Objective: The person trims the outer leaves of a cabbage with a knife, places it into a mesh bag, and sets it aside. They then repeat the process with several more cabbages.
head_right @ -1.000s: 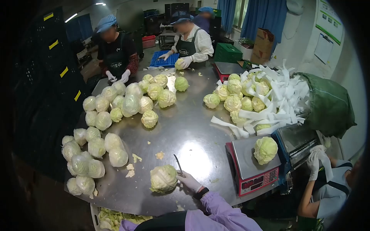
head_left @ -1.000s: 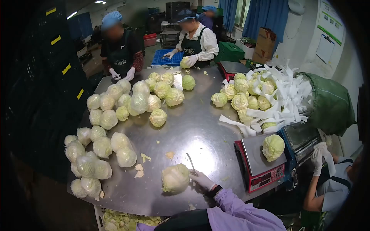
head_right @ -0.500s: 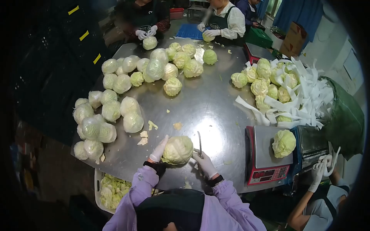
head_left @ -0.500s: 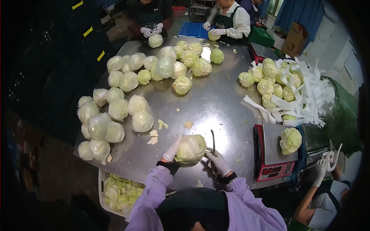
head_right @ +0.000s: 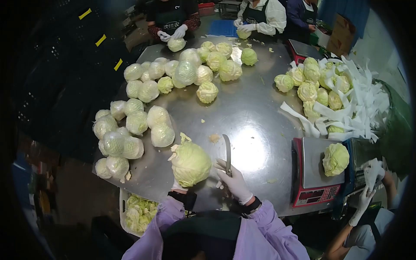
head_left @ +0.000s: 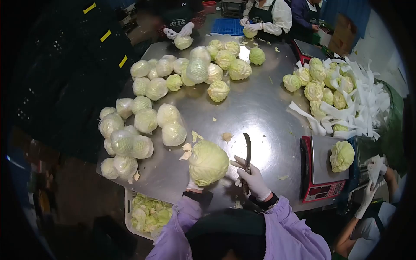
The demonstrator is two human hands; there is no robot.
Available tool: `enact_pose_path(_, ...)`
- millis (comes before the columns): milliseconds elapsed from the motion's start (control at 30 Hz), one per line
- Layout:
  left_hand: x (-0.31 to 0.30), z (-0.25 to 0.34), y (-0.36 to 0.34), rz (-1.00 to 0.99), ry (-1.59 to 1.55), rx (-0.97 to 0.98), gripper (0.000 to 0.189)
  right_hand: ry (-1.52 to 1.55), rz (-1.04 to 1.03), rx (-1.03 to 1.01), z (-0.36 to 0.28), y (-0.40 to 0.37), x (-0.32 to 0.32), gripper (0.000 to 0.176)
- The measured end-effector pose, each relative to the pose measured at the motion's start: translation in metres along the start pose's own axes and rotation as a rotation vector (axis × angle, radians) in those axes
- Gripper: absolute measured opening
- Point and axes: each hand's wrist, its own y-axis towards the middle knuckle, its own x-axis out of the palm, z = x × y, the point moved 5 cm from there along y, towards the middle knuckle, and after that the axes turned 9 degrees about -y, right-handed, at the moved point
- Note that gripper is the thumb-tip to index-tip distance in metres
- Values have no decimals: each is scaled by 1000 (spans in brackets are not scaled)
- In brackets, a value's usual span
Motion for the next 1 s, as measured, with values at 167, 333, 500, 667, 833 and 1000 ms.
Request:
enact_pose_path(167,46,13,-40,128,101,171,60,-80,-46,64,14,-2,22,57)
enact_pose_path(333,52,18,-97,354,1537,654,62,31,-143,361,85,23,12,43)
enact_pose_path(500,51,7,-104,398,1832,529,78,-49,-96,414,97,20,2,43)
enact_pose_path(667,69,-19,-72,166,1954,561,86,-848,170,-279,52,3,-11,54)
enact_pose_path(833,78,-35,-56,153,2150,584,87,-976,208,-202,50,6,-4,56)
enact_pose_path(1000,83,-34,-47,217,2251,485,84,-1191,274,-188,34,15,-3,41)
